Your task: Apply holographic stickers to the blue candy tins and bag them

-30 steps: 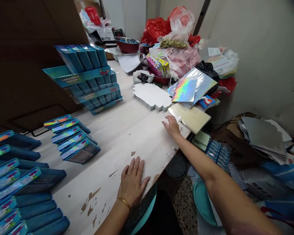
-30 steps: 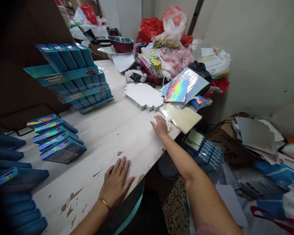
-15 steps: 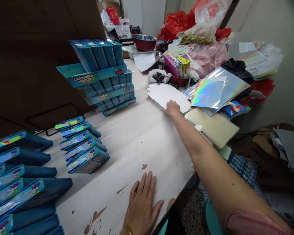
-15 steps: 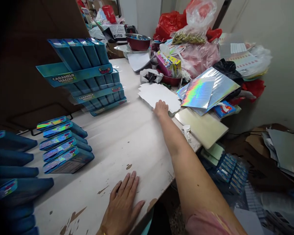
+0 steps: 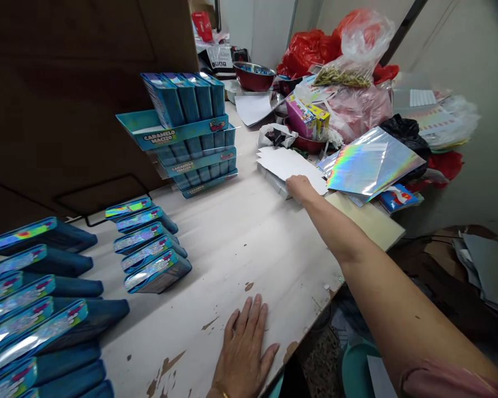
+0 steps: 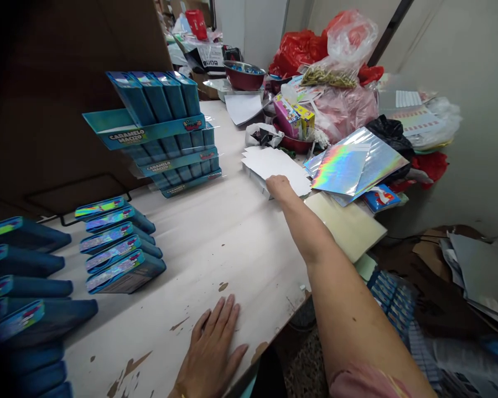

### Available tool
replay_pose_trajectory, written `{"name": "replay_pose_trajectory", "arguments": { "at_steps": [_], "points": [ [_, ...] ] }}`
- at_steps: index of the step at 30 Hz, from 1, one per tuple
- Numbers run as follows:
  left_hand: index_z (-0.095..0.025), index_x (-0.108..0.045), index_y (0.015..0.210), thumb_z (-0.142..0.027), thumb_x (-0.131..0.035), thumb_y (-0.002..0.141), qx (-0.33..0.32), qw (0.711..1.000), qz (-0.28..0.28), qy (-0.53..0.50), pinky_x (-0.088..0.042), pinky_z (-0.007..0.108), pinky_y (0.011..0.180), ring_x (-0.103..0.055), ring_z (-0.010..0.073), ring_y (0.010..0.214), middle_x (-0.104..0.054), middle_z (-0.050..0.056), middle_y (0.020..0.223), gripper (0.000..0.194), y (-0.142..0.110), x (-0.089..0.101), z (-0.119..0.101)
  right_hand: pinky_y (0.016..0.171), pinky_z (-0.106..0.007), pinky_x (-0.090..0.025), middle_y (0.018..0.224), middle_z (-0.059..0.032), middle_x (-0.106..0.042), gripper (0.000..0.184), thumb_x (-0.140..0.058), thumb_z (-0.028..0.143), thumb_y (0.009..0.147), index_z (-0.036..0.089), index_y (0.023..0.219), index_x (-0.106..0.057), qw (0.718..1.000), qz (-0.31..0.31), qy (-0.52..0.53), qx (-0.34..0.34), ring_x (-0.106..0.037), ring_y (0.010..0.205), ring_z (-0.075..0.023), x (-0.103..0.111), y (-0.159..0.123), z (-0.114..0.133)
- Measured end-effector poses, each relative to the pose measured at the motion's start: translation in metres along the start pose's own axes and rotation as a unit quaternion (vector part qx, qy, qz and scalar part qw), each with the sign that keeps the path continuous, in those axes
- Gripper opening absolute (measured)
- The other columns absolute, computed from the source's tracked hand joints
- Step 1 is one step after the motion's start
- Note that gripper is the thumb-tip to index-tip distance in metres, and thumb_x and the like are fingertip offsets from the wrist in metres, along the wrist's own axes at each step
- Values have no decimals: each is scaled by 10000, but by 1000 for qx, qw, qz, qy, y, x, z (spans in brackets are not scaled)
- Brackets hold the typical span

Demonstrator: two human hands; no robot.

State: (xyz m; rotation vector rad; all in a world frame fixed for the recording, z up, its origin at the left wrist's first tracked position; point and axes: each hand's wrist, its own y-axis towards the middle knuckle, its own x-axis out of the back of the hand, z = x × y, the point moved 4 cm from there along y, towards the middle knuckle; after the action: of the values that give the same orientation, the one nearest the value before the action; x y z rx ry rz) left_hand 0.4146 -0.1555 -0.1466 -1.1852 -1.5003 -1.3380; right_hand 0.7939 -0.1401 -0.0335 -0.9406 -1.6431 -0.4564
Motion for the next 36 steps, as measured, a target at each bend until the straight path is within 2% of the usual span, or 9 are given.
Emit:
{"name": "replay_pose_trajectory", "arguments": {
  "at_steps": [6, 9, 12, 15, 19, 25, 30, 34, 36],
  "points": [
    [-189, -242, 1345, -465, -379, 806, -4, 998, 0, -62, -251, 408, 979, -271, 246, 1259, -305, 92, 1385, 621, 3, 2, 3, 634, -324, -455, 817, -252, -589, 268, -424, 97, 766, -45, 943, -567, 985, -168, -43, 7, -602, 793, -256, 55, -103, 39],
    [-216, -341, 1294, -420, -378, 821, 24, 985, -74, -157, -336, 400, 942, -392, 222, 1181, -430, 94, 1301, 516, -1, 8, 10, 550, -284, -457, 767, -214, -591, 221, -400, 68, 773, -1, 868, -588, 985, -156, -12, 72, -602, 711, -220, 32, -198, 96],
    [-203, -409, 1229, -358, -346, 845, 180, 923, -223, -255, -412, 402, 885, -498, 204, 1045, -529, 98, 1148, 418, -23, 25, 23, 509, -266, -456, 718, -152, -598, 170, -438, 107, 778, 67, 772, -603, 974, -118, 59, 187, -588, 665, -192, -10, -275, 171],
    [-194, -414, 1213, -382, -395, 819, 251, 881, -232, -327, -462, 387, 829, -531, 200, 971, -512, 102, 1127, 437, -59, 42, 17, 577, -289, -482, 767, -122, -614, 157, -457, 162, 793, 109, 794, -605, 962, -103, 128, 219, -587, 743, -189, -35, -313, 212],
    [-199, -415, 1198, -397, -473, 774, 265, 879, -186, -350, -483, 378, 805, -555, 194, 935, -498, 104, 1146, 472, -129, 65, -2, 666, -337, -493, 920, -117, -620, 302, -505, 367, 788, 132, 952, -601, 970, 9, 188, 152, -592, 825, -217, -57, -338, 175],
    [-191, -532, 1055, -409, -486, 761, 305, 887, -125, -325, -436, 397, 885, -575, 194, 930, -579, 81, 1067, 369, -213, 74, -26, 964, -374, -341, 1344, -149, -343, 843, -713, 488, 547, 144, 1256, -412, 943, -69, 191, 266, -349, 1201, -294, -101, -358, 90],
    [-194, -575, 1009, -389, -475, 774, 265, 894, -74, -353, -451, 348, 864, -567, 184, 963, -610, 60, 1038, 322, -221, 77, -47, 948, -345, -353, 1296, -101, -432, 627, -692, 414, 622, 192, 1179, -510, 944, -60, 170, 275, -401, 1177, -264, -122, -360, 91],
    [-194, -579, 1009, -396, -461, 783, 263, 892, -45, -365, -480, 324, 810, -593, 177, 911, -635, 50, 985, 325, -231, 81, -47, 813, -264, -412, 1136, -62, -577, 312, -502, 381, 807, 229, 1066, -586, 947, -37, 176, 266, -536, 1026, -191, -98, -365, 86],
    [-188, -571, 1020, -395, -449, 792, 264, 896, -52, -355, -484, 318, 800, -597, 173, 898, -638, 52, 972, 331, -238, 85, -43, 747, -251, -411, 993, -63, -636, 294, -358, 319, 883, 215, 1017, -598, 961, -92, 153, 212, -576, 916, -175, -71, -373, 85]
  ]
}}
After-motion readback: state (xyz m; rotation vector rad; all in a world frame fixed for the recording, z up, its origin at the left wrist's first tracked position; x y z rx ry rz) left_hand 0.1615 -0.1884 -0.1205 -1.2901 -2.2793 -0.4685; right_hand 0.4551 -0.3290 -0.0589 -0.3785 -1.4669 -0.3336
